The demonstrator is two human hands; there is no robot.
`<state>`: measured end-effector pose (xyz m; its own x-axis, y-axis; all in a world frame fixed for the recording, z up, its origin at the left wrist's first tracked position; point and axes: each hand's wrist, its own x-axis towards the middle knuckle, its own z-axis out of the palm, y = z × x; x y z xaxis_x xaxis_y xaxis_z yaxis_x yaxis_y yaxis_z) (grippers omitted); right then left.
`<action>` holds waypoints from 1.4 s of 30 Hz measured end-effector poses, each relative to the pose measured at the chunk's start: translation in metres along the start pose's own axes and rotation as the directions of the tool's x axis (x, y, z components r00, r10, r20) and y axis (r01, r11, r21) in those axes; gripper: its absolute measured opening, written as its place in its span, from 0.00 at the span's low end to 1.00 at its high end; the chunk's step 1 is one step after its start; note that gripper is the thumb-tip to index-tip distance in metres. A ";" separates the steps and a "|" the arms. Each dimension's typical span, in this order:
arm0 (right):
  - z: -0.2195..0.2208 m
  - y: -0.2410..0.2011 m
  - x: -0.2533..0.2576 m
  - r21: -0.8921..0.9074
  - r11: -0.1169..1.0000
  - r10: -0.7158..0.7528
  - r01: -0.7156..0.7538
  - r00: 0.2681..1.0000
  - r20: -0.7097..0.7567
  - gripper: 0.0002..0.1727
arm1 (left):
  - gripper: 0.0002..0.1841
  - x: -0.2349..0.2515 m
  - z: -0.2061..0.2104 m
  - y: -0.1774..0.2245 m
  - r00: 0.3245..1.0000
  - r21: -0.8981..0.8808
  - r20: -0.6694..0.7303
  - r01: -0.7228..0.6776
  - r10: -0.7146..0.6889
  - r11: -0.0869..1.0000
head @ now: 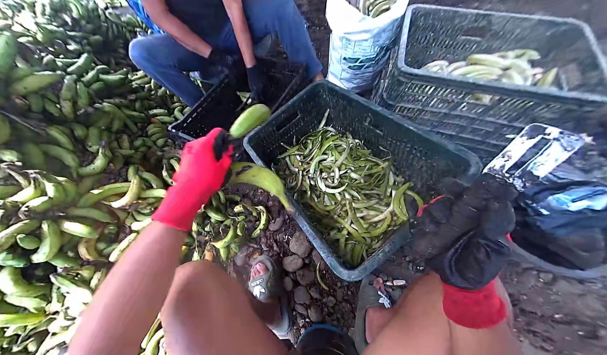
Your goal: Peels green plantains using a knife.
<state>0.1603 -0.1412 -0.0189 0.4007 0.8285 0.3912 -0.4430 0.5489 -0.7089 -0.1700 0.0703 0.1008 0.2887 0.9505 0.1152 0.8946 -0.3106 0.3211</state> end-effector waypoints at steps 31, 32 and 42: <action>0.070 0.032 0.056 -0.920 0.387 0.070 -0.063 0.997 -0.039 0.28 | 0.29 0.015 0.122 0.083 0.952 -0.877 -0.119 0.033 -0.283 0.480; 0.068 0.037 0.060 -0.954 0.272 0.003 0.124 0.992 0.130 0.24 | 0.28 0.012 0.122 0.081 0.972 -0.965 0.100 0.147 -0.212 0.218; 0.036 0.090 0.031 -0.928 0.294 -0.078 0.228 0.974 0.214 0.28 | 0.22 0.028 0.152 0.057 0.945 -0.963 0.260 0.240 -0.198 -0.122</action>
<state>0.1035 -0.0624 -0.0495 0.2528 0.7877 0.5618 0.7056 0.2472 -0.6641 -0.0596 0.0808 -0.0206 0.1844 0.9625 -0.1992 -0.3681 0.2555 0.8940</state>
